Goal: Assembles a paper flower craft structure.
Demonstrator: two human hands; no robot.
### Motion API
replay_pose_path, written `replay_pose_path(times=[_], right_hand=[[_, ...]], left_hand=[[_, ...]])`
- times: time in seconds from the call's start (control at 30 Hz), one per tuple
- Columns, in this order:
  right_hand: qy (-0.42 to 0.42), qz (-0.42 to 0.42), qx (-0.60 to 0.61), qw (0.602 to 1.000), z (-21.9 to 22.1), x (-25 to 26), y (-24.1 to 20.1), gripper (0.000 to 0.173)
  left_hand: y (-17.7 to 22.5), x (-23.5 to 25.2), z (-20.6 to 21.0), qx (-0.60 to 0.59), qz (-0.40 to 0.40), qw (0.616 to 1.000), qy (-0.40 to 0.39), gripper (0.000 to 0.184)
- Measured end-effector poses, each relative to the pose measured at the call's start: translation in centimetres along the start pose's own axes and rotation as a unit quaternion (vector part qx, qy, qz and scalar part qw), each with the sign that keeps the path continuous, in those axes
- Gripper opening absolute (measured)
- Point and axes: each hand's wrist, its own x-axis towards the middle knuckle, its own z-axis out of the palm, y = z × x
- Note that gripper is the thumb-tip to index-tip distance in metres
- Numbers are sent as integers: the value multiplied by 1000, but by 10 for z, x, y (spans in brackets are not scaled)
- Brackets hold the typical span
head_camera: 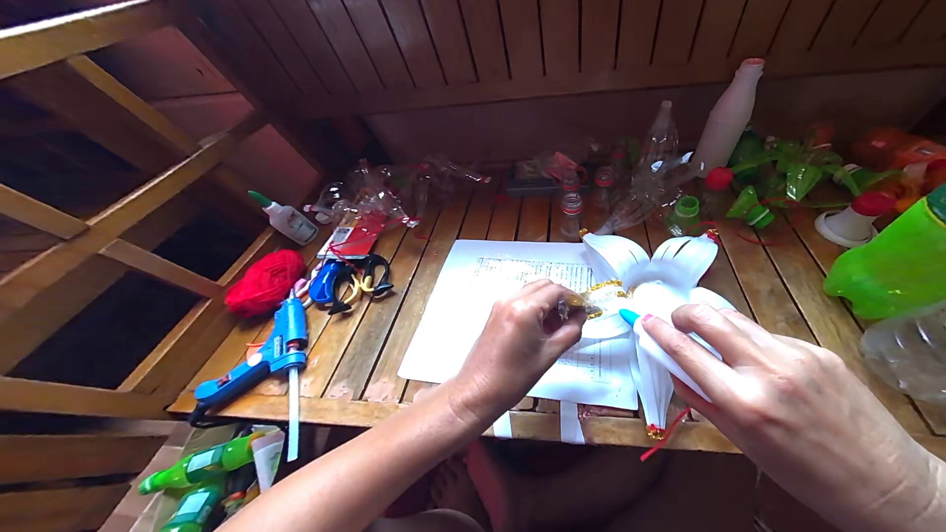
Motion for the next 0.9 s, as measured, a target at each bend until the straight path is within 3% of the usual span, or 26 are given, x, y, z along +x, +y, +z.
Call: replay_pose_path(times=[0.9], right_hand=[[0,1,-1,1000,-1,-1,-1,26]], left_hand=[[1,0,-2,-2,-4,1000,-1,14]])
